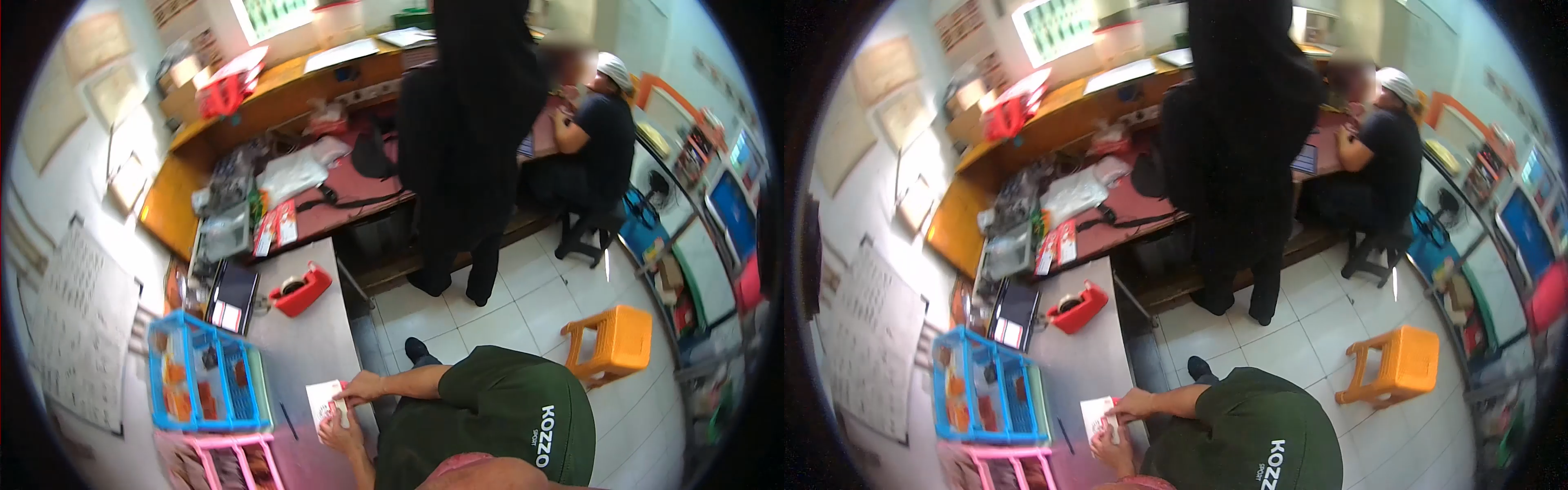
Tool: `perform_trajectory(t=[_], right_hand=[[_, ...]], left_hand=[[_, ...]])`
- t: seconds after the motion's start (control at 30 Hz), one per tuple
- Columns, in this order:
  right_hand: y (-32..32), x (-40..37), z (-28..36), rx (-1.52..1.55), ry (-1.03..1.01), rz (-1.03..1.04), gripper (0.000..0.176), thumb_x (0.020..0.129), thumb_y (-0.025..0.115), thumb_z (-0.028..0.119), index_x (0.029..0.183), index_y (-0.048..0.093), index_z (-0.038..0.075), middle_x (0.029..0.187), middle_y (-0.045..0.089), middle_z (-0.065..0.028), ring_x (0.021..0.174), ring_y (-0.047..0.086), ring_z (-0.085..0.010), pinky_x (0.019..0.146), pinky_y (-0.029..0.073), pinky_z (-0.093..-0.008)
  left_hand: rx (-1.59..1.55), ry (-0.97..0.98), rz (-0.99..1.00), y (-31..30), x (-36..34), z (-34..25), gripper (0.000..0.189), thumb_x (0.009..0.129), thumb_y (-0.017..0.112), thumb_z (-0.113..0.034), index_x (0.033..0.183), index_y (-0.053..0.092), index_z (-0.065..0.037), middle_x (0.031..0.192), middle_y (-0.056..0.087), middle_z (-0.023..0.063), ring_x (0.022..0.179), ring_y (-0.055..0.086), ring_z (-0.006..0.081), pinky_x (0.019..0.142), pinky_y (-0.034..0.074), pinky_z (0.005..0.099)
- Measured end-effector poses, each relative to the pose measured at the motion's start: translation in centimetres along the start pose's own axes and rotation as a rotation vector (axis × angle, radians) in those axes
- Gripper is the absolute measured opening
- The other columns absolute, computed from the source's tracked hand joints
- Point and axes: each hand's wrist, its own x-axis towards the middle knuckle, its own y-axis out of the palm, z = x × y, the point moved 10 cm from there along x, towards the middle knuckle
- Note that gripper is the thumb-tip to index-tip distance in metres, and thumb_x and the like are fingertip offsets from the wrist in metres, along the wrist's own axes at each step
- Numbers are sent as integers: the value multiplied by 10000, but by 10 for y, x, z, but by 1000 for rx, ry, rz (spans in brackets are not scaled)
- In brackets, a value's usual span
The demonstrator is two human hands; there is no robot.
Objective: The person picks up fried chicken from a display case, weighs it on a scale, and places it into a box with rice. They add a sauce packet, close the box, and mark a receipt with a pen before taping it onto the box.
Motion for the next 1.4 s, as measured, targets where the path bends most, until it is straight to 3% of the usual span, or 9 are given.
perform_trajectory(t=[0.07, 0.2, 0.3, 0.47, 0.73, 0.83, 1.03, 1.2, 1.4], right_hand=[[19, 10, -14, -80, 16, 5, 437, 883, 549, 406, 1313, 484, 371, 868, 663, -75, 742, 653, -279, 596, 506, -407], [75, 33, -78, -165, 15, -91, 274, 900, 526, 392, 1140, 602, 285, 957, 650, -94, 757, 650, -298, 614, 504, -437], [5, 51, -29, -137, 56, -274, 315, 897, 565, 284, 1211, 581, 266, 614, 601, -108, 576, 611, -304, 495, 464, -425], [7, 42, -28, 180, 184, -29, 723, 820, 623, 75, 1455, 312, 227, 1062, 642, -111, 671, 620, -168, 660, 503, -310], [5, 0, -36, 480, 273, -116, 642, 840, 642, 95, 1410, 345, 97, 1040, 610, -121, 747, 568, -146, 652, 474, -264], [54, 16, 69, 422, 179, 411, 469, 840, 650, 122, 1274, 494, 36, 1045, 621, -117, 774, 587, -151, 661, 487, -279], [190, 25, 309, 328, -790, 744, 348, 827, 633, 115, 1165, 571, 59, 1122, 607, -177, 1030, 574, -358, 897, 458, -401], [289, 24, 425, 359, -1023, 805, 424, 844, 603, 121, 1256, 509, 98, 1192, 568, -199, 1104, 537, -373, 938, 435, -402], [327, 29, 409, 98, -777, 1122, 311, 910, 516, 201, 1203, 564, 107, 1089, 631, -199, 1015, 607, -324, 876, 471, -380]], left_hand=[[-35, -48, 68, -2, -7, 15, 371, 743, 721, -412, 963, 721, -113, 1059, 546, 175, 1055, 485, 361, 895, 404, 470], [-218, -334, -132, -18, -46, 65, 295, 721, 770, -281, 936, 699, -92, 1106, 575, 154, 1053, 539, 329, 899, 432, 435], [-329, -619, -222, -38, -88, 105, 318, 723, 769, -239, 982, 670, -84, 1084, 575, 137, 1029, 541, 325, 890, 445, 400], [-547, -939, -436, -55, -148, 137, 267, 751, 746, -189, 976, 660, -74, 1045, 588, 128, 946, 566, 274, 837, 466, 351], [129, -811, -893, -239, -231, 141, 225, 733, 726, -103, 944, 654, -70, 1050, 561, 112, 989, 539, 298, 872, 430, 393], [326, -998, -1017, -294, -289, 126, 273, 728, 733, -85, 985, 641, -81, 1118, 521, 125, 1072, 489, 313, 914, 394, 408], [513, -1236, -1336, -276, -376, 50, 499, 735, 737, -59, 1186, 525, -38, 1252, 448, 152, 1166, 427, 324, 993, 338, 426], [130, -1462, -1450, -220, -411, 40, 549, 794, 705, -108, 1293, 483, -47, 1268, 493, 148, 1115, 480, 269, 949, 383, 385], [-299, -1523, -1335, -166, -434, 83, 351, 939, 540, -195, 1265, 549, -64, 1189, 610, 167, 1083, 592, 246, 897, 454, 348]])
